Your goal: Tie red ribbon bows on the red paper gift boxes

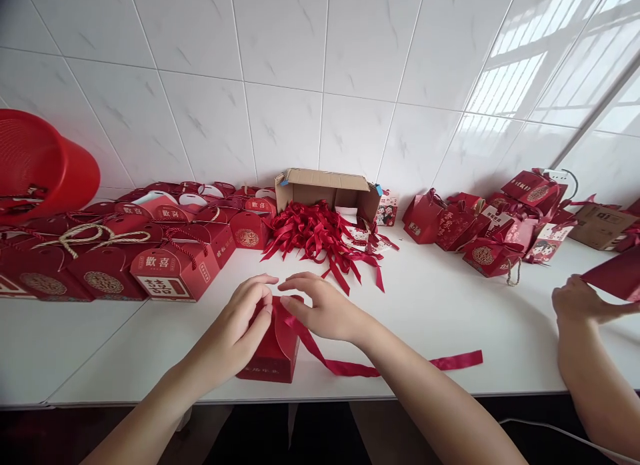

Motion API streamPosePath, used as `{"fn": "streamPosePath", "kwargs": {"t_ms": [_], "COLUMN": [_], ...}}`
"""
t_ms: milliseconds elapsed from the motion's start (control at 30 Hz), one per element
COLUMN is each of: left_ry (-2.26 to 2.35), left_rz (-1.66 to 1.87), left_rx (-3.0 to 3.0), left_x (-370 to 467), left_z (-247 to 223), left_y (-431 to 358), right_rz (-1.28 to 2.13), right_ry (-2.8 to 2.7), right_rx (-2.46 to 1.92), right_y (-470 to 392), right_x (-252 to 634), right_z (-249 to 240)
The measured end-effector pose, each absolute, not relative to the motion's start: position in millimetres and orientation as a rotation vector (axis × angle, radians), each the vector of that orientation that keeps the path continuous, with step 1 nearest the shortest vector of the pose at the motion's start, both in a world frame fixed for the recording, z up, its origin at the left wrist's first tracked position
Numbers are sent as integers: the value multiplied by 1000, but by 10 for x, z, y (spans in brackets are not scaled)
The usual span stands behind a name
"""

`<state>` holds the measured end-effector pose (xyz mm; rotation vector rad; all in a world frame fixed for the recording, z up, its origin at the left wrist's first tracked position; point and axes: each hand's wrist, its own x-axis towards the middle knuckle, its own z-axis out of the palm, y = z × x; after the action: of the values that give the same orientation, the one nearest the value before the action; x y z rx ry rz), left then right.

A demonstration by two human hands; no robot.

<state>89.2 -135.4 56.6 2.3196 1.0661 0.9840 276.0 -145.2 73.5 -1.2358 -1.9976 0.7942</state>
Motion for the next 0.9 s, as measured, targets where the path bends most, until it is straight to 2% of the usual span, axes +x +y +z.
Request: {"fn": "streamPosePath", "kwargs": {"t_ms": [200, 300, 433, 633, 733, 900], "left_ry": [1092, 1131, 1229, 1260, 1251, 1204], "left_rz": [1109, 1122, 951, 1010, 1086, 1201], "left_rx": [2011, 2073, 2294, 2018, 1858, 1670], "left_x": [812, 682, 497, 421, 413, 413], "left_z": [601, 599, 503, 364, 323, 270], "left_y": [-1296, -1317, -1400, -1497, -1507, -1519], "right_rz": [975, 951, 783, 389, 533, 855], "right_ry": [-1949, -1800, -1667, -1317, -1452, -1853], "right_rx": [-1174, -1086, -919, -492, -629, -1167], "right_y": [-1365, -1392, -1634, -1975, -1893, -1582], "right_x": [2686, 2725, 2854, 2950, 2873, 2592], "right_z": [822, 947, 1250, 1576, 1488, 1104]}}
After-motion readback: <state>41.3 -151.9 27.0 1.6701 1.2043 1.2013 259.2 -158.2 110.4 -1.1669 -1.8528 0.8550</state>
